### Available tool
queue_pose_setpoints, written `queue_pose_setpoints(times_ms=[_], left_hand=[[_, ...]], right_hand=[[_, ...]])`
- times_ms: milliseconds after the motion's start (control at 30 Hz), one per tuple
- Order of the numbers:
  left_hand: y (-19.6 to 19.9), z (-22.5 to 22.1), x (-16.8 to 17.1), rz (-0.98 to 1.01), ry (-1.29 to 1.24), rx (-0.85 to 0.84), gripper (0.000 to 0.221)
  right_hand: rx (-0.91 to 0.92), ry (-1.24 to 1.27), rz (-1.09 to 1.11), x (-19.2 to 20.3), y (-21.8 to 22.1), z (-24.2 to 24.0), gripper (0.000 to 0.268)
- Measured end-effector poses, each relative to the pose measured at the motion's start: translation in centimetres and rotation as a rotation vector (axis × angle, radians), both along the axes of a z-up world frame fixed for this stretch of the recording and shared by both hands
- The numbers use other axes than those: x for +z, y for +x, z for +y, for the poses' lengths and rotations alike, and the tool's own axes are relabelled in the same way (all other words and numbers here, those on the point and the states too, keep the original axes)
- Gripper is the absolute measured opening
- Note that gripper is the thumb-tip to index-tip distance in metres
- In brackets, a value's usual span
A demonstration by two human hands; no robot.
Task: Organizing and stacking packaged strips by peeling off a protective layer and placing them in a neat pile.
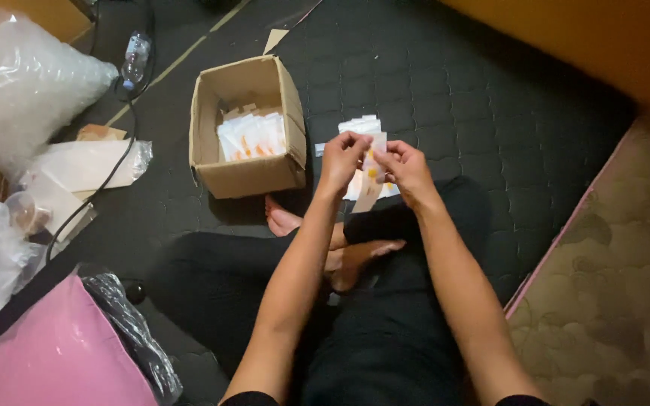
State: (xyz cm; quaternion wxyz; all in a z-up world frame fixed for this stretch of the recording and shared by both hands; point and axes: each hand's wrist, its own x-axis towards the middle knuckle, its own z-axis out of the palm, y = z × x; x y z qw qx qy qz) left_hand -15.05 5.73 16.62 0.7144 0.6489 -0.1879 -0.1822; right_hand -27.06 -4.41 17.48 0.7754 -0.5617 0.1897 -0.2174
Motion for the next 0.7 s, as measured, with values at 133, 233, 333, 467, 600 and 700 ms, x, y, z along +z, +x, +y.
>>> queue_pose_setpoints(times_ms=[133,233,333,467,600,700], left_hand=[[-0.7,-0.1,3.2,-0.051,-0.073,-0.003,0.019],[-1.0,-0.8,4.2,-0.075,-0.105,-0.01,0.015],[-1.9,-0.3,6.0,-0.095,-0.096,0.023,0.012],[-1.7,0.8,5.8,-0.182,0.004,0.025,0.011],[-1.1,0.2,7.5,-0.191,0.017,-0.024,0.01],[-0.7,-0.3,8.5,-0.248,-0.033,-0.043,0.011]], right_hand=[[-0.028,-0.072,-0.002,2.3,-2.0,2.2,0.026],[-0.092,-0.085,0.001,3.3,-2.4,2.8,0.023],[-0.113,-0.055,-0.022,4.4,-2.4,3.7,0.021],[-0.115,-0.061,-0.037,3.9,-2.3,4.6,0.02],[-0.16,0.006,-0.057,5.0,-2.2,5.0,0.02],[-0.197,-0.04,-0.065,6.3,-2.2,5.3,0.018]])
